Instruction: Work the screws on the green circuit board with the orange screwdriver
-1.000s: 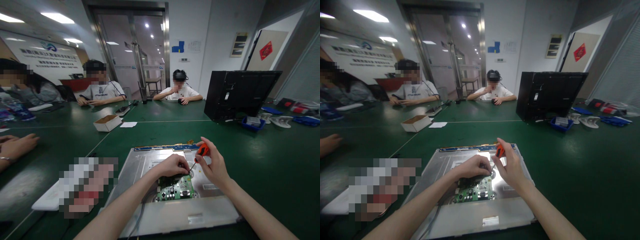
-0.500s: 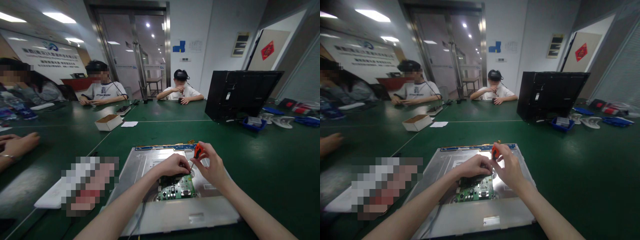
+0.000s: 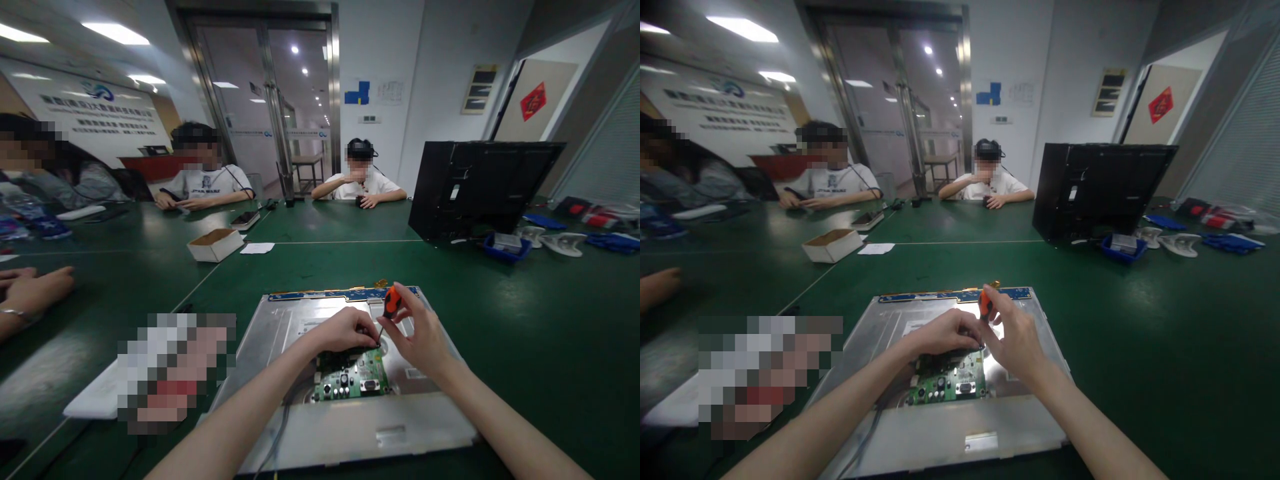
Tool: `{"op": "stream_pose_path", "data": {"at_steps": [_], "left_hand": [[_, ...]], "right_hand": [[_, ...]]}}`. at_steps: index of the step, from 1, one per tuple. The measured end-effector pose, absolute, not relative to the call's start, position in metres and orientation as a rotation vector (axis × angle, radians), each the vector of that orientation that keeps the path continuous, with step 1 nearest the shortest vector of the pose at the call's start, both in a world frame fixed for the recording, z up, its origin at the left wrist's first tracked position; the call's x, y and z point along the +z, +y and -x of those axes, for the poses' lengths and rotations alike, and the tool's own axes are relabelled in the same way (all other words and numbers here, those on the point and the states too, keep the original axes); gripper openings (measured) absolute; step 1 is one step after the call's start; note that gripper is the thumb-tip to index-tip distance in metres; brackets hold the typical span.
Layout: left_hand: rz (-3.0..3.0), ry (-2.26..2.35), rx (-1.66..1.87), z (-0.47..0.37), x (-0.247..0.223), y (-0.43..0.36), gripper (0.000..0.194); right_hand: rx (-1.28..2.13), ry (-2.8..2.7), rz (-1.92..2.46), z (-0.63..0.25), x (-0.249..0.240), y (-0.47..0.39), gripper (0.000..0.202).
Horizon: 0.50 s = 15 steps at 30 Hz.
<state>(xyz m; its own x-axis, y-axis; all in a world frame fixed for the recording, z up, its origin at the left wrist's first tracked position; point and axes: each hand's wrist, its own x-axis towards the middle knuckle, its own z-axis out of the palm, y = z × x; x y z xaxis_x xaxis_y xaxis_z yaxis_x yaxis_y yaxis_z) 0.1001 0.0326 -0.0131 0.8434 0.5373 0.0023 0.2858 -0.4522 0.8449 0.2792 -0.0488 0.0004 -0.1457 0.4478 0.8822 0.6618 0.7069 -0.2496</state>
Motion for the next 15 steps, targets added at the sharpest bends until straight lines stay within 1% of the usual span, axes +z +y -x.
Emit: {"op": "stream_pose_path", "data": {"at_steps": [6,15], "left_hand": [[-2.078,0.590,0.337,-0.0997,-0.0097,0.0310,0.008],[-2.084,0.613,0.327,-0.1008,-0.0121,0.0314,0.010]], "right_hand": [[-0.168,-1.813,0.936,-0.2797,0.0014,-0.0502,0.065],[-0.248,-1.751,0.971,-0.2812,-0.0066,-0.0473,0.066]]}}
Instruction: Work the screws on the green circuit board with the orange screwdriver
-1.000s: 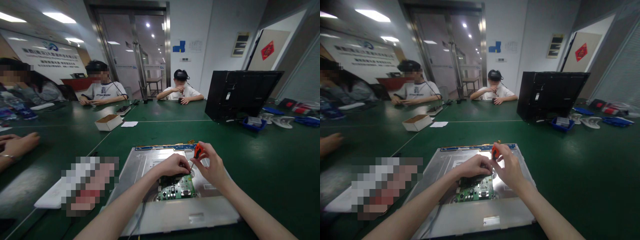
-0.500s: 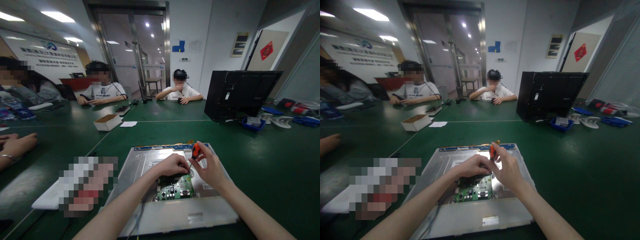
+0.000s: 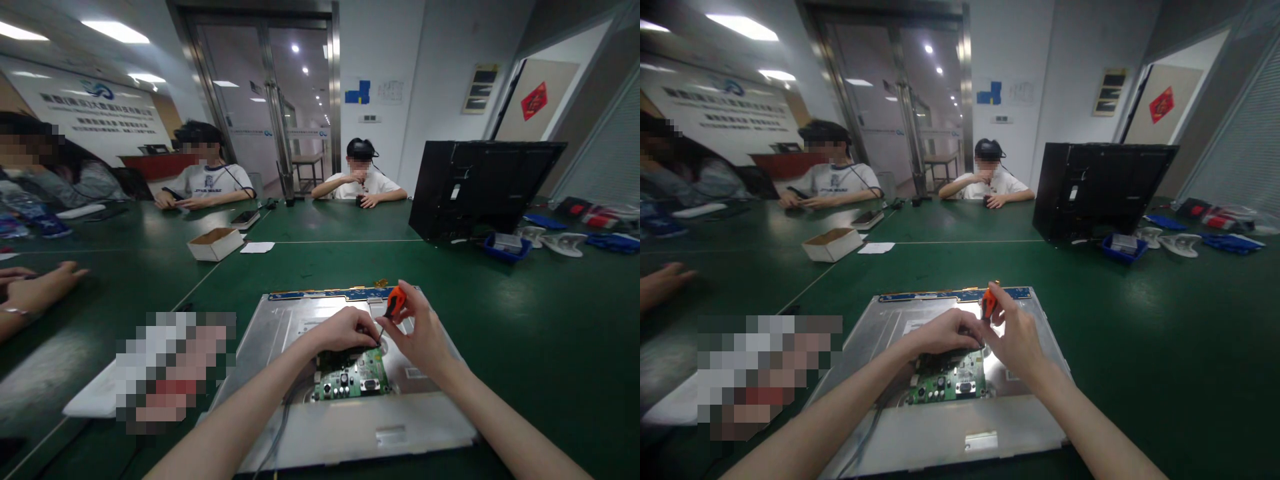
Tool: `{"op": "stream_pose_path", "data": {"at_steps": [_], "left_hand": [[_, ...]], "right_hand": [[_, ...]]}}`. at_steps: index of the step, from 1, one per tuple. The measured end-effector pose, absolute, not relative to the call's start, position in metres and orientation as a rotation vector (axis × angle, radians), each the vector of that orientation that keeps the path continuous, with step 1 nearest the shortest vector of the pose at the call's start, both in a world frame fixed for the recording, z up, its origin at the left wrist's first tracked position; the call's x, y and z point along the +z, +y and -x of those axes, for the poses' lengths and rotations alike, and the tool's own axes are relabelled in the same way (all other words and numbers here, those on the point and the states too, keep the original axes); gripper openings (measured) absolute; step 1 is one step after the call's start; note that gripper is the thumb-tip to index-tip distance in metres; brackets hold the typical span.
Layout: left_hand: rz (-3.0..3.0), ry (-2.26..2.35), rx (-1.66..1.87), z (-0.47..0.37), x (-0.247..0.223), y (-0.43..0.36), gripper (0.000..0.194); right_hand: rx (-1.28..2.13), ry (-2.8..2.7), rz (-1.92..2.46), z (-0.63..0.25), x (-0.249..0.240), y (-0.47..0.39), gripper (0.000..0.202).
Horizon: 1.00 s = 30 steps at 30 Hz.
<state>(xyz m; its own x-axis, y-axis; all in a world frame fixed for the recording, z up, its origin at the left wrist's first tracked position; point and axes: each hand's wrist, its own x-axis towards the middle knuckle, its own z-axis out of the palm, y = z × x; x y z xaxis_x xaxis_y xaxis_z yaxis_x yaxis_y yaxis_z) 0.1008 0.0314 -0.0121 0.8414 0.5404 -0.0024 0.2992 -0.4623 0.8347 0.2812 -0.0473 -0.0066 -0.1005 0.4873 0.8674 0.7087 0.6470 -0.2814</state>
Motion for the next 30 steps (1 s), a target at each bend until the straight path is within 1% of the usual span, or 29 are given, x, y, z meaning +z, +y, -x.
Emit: {"op": "stream_pose_path", "data": {"at_steps": [5,8,20,30], "left_hand": [[-2.090,0.620,0.333,-0.1005,-0.0108,0.0307,0.010],[-2.102,0.624,0.334,-0.1002,-0.0100,0.0306,0.007],[-2.126,0.633,0.316,-0.1000,-0.0091,0.0314,0.012],[-2.134,0.633,0.326,-0.1007,-0.0107,0.0309,0.008]], "right_hand": [[-0.142,-1.767,0.948,-0.2802,-0.0056,-0.0491,0.066],[-0.089,-1.764,0.958,-0.2781,-0.0043,-0.0509,0.067],[-0.239,-1.784,0.961,-0.2822,-0.0089,-0.0481,0.064],[-0.115,-1.819,0.936,-0.2784,-0.0037,-0.0523,0.066]]}}
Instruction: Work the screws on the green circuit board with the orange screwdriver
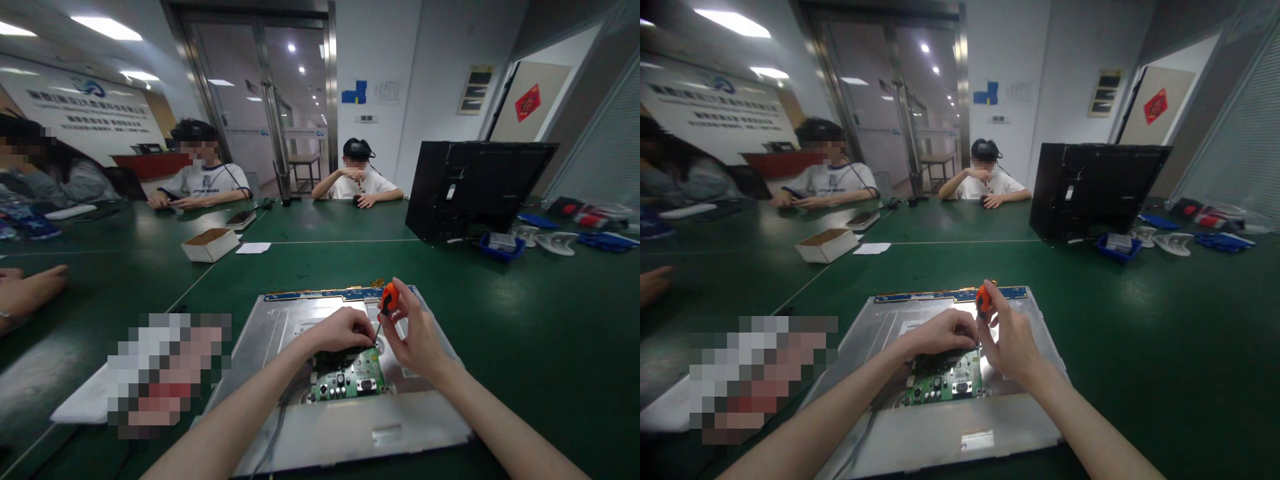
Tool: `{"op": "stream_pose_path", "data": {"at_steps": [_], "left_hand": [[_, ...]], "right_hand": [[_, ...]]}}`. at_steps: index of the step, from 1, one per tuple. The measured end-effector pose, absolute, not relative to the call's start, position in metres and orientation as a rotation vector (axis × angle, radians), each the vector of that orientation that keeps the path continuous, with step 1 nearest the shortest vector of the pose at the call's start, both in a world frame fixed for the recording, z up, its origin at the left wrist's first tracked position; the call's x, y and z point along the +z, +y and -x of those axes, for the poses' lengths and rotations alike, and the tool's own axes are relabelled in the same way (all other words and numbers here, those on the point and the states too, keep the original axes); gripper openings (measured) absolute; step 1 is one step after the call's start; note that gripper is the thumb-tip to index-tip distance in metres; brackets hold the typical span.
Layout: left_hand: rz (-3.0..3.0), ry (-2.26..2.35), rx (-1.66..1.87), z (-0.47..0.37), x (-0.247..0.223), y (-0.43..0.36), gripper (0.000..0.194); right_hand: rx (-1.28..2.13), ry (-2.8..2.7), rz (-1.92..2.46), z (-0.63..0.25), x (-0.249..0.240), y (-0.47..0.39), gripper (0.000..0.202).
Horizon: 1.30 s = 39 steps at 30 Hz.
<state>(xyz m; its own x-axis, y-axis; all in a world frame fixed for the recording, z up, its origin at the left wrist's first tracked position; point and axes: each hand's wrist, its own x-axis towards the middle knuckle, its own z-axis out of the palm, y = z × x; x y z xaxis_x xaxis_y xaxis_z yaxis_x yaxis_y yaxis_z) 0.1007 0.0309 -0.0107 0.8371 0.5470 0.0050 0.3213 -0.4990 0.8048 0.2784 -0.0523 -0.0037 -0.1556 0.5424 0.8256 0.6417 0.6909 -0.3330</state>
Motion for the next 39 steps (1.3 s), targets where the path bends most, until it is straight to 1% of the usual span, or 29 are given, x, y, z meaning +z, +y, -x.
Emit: {"op": "stream_pose_path", "data": {"at_steps": [6,14,22,26,34,39], "left_hand": [[-2.143,0.606,0.309,-0.0995,-0.0110,0.0322,0.014],[-2.146,0.625,0.335,-0.0993,-0.0114,0.0321,0.010],[-2.141,0.603,0.325,-0.0999,-0.0110,0.0319,0.008],[-2.149,0.599,0.324,-0.0997,-0.0106,0.0322,0.011],[-2.150,0.617,0.333,-0.1001,-0.0108,0.0322,0.009],[-2.149,0.608,0.326,-0.0997,-0.0104,0.0317,0.010]], "right_hand": [[-0.180,-1.803,0.942,-0.2803,-0.0079,-0.0496,0.066],[-0.192,-1.815,0.920,-0.2802,-0.0064,-0.0498,0.067],[-0.079,-1.824,0.923,-0.2787,-0.0058,-0.0526,0.068],[-0.113,-1.803,0.923,-0.2784,-0.0087,-0.0507,0.067],[-0.232,-1.790,0.940,-0.2793,-0.0097,-0.0489,0.066],[-0.187,-1.820,0.930,-0.2785,-0.0054,-0.0517,0.068]]}}
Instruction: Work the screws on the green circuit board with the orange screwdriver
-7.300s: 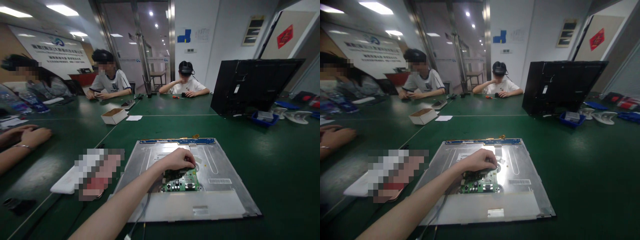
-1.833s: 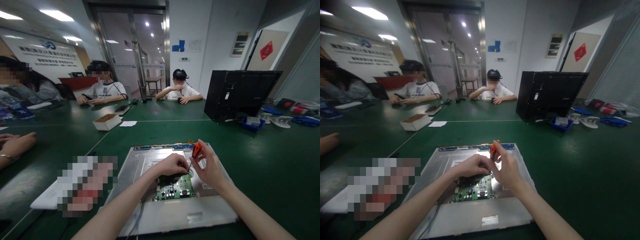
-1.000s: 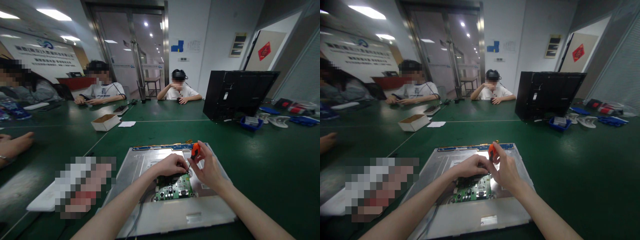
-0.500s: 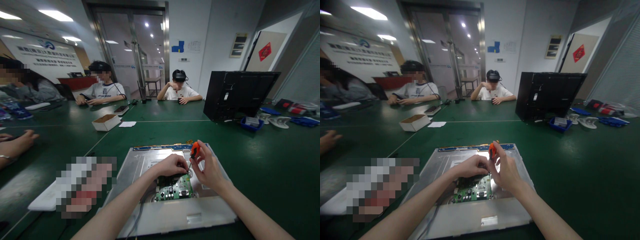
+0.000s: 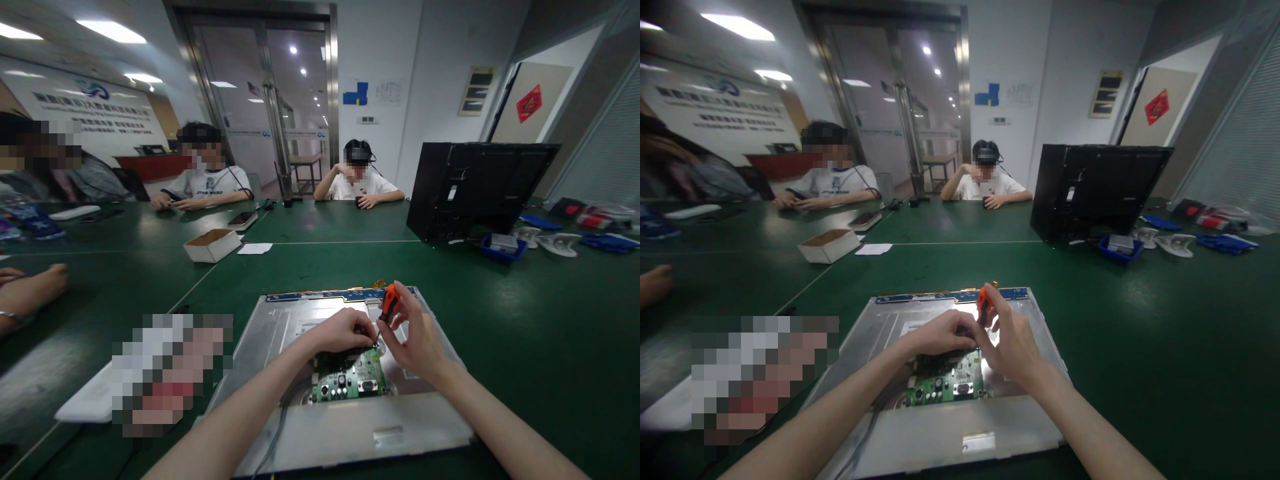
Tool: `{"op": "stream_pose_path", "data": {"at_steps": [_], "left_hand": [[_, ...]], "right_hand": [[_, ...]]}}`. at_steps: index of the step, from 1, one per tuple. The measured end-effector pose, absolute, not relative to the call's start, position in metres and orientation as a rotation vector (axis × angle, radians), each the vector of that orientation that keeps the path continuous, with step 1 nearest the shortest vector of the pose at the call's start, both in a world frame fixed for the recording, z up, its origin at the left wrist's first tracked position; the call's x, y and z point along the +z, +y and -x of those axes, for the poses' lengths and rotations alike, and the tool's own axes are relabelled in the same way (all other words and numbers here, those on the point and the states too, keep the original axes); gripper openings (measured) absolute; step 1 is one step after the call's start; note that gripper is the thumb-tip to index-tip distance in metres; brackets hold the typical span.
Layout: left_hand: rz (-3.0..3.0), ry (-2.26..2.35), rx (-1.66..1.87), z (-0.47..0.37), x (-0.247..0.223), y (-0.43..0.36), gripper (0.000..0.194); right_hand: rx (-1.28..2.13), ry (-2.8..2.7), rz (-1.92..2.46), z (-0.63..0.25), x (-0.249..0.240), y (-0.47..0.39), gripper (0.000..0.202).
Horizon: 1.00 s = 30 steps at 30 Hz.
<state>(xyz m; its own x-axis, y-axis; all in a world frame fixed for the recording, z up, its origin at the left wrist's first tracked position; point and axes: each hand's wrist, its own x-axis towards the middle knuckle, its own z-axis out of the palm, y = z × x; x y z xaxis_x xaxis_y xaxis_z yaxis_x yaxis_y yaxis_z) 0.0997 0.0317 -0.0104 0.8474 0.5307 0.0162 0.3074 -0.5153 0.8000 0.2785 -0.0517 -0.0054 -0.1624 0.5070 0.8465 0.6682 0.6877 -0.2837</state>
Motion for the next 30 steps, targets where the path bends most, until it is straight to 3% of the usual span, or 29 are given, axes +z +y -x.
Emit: {"op": "stream_pose_path", "data": {"at_steps": [30], "left_hand": [[-2.160,0.614,0.326,-0.1002,-0.0093,0.0317,0.010]], "right_hand": [[-0.179,-1.804,0.881,-0.2769,-0.0048,-0.0520,0.064]]}}
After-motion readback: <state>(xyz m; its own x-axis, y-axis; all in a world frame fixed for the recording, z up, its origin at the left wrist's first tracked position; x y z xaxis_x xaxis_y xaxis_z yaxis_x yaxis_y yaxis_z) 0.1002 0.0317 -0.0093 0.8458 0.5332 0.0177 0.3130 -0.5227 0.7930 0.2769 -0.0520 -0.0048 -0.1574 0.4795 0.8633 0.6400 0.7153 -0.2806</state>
